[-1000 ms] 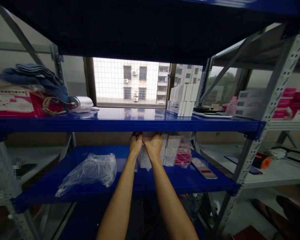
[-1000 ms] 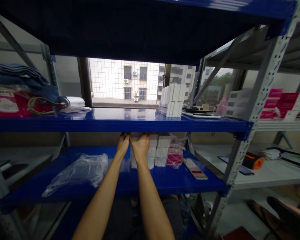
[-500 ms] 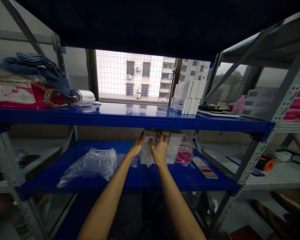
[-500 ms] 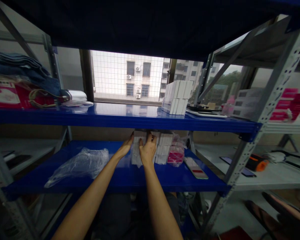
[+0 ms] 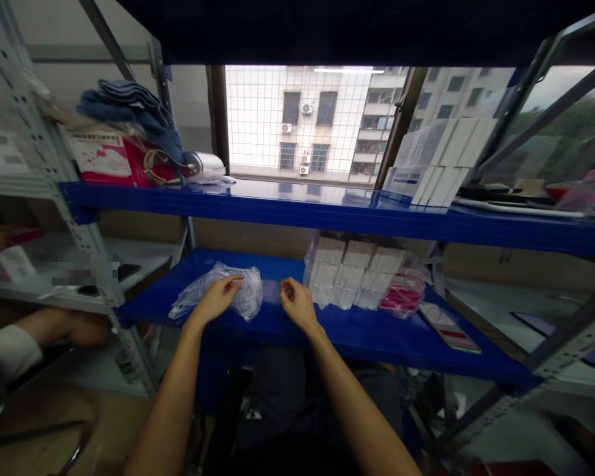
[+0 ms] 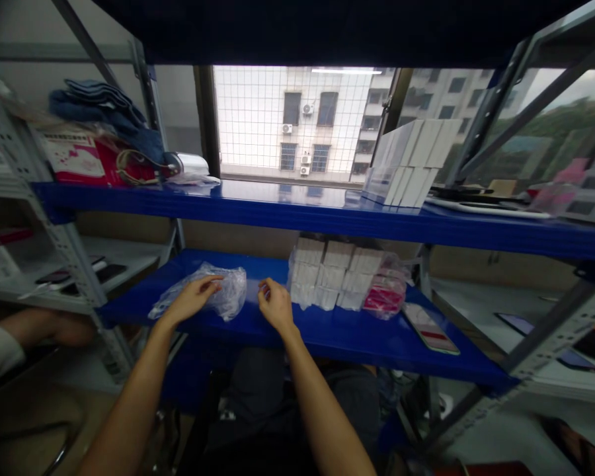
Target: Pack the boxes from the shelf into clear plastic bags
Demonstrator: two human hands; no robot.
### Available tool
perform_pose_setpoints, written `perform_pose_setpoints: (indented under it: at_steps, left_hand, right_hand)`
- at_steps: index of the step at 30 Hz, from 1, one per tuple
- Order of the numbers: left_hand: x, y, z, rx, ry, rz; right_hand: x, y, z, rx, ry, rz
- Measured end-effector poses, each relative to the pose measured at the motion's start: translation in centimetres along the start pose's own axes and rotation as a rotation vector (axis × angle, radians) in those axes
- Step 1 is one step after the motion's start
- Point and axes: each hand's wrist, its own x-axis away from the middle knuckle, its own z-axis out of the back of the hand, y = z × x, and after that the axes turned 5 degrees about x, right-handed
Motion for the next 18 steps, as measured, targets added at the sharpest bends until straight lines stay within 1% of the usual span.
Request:
perform_pose_setpoints:
  at_steps: [2,4,7,9,10,11,14,16,18]
  left_hand:
    - [-0.4,-0.8,1.2,-0.127,0.037,0.033]
    - [-0.8,-1.0,1.9,-0.188,0.036,0.026]
    - [-0.9,-0.9,2.6,-0.210,-0.009,0.003]
    - [-0.7,-0.8,3.1,-0.222,-0.072,0.002]
    - [-0.6,-0.8,3.3,-0.231,-0.105,0.004]
    - [-0.5,-0.8,3.5,-0.243,-0.132,0.002]
    - [-0.4,-0.7,4.0,-0.322,-0.176,-0.045]
    - [-0.5,-0.6,4.2,-0.438,-0.175,-0.088]
    - [-0.6,-0.6,4.2,-0.556,-0.157,-0.102]
  right_hand:
    - [0.5,-1.0,-2.2,0.015,-0.150,-0.016]
    - [1.0,-1.9,-4.0,0.077,-0.259,0.002]
    - [1.6,-2.7,-5.8,0.186,-0.324,0.073]
    - [1.3,-3.0,-6.6,0.185,-0.331,0.112]
    - [0.9,-3.1,-6.9,0.136,-0.318,0.096]
    - [0.3,-3.2,-7.2,0.062,-0.294,0.050]
    - [-2.2,-3.5,-7.4,-0.165,-0.224,-0.161]
    - [-4.0,-3.4,-7.1,-0.221,-0.217,-0.248]
    - [-5.4,-3.1,-6.3,-0.238,-0.238,-0.285]
